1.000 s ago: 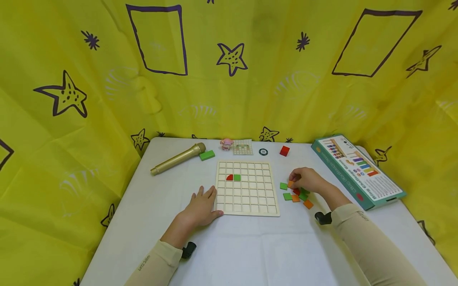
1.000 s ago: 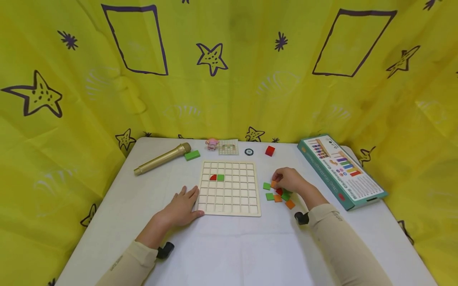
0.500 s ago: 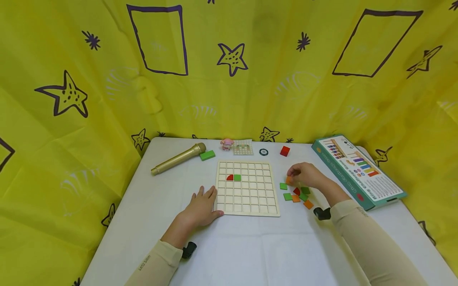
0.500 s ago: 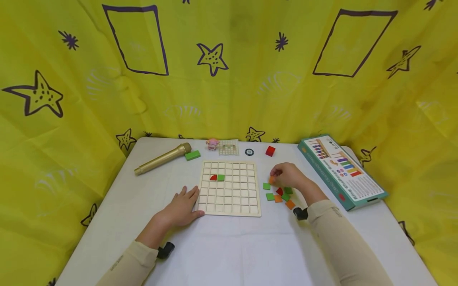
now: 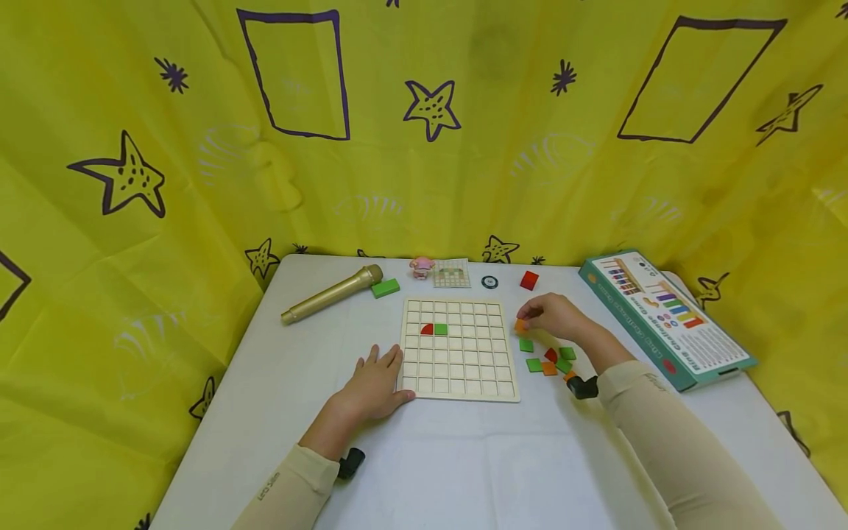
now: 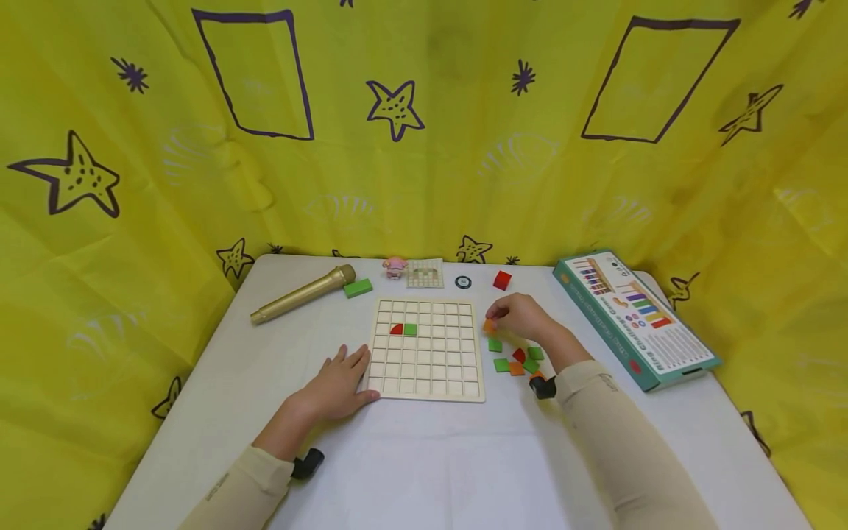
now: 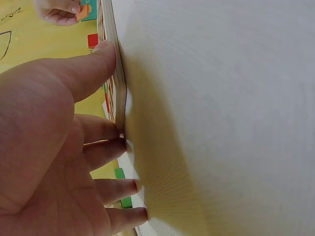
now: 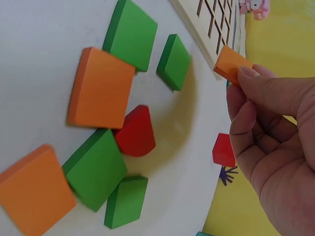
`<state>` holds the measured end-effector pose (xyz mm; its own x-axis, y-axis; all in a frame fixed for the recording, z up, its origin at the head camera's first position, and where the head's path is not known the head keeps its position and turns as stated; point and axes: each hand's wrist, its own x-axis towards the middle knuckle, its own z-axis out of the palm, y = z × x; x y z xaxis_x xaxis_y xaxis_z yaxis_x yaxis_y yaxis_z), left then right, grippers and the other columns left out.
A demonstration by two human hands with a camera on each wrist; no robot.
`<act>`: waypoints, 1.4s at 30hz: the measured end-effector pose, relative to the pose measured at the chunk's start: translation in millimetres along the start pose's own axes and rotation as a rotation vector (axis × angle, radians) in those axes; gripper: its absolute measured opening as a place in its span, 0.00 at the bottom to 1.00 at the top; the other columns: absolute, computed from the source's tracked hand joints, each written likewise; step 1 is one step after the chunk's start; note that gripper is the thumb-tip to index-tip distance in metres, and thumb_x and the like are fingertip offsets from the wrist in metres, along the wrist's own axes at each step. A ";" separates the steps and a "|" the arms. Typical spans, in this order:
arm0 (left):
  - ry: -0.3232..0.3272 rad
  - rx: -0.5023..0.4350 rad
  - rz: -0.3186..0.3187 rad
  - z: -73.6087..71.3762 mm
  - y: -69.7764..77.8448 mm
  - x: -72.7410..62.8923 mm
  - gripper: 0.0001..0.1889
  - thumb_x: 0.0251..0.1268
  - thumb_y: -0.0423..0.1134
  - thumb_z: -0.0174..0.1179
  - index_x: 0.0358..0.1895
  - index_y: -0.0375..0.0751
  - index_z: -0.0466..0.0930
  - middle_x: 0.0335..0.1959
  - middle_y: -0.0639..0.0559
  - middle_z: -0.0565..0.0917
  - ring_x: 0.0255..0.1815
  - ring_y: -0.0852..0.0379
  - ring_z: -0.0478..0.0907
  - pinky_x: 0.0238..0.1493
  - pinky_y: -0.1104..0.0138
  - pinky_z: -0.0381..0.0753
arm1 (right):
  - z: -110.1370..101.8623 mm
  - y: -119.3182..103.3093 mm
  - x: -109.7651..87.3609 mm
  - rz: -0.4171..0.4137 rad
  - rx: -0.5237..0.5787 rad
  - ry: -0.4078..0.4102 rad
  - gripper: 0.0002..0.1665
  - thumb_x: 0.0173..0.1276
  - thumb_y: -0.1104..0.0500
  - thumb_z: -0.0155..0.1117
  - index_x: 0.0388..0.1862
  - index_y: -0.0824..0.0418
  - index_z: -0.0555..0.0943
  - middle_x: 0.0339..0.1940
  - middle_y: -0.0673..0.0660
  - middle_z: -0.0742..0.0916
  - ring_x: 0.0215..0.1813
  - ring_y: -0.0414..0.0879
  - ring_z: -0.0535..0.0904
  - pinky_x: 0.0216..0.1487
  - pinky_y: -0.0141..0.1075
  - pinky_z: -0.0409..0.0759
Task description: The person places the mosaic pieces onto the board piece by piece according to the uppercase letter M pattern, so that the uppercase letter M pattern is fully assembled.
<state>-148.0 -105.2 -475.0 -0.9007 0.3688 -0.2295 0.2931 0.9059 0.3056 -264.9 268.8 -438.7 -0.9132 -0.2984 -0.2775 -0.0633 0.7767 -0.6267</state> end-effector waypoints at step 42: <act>-0.001 -0.003 -0.004 -0.6 0.9 -1.6 0.45 0.69 0.60 0.60 0.78 0.33 0.56 0.80 0.41 0.57 0.78 0.30 0.47 0.72 0.38 0.54 | 42.9 -59.9 45.3 -0.121 0.005 -0.052 0.09 0.70 0.62 0.68 0.46 0.56 0.89 0.48 0.53 0.88 0.50 0.50 0.79 0.56 0.45 0.78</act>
<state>-146.5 -105.1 -473.7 -0.9015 0.3657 -0.2313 0.2890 0.9067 0.3073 -285.3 185.0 -445.0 -0.8770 -0.4181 -0.2368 -0.1696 0.7304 -0.6616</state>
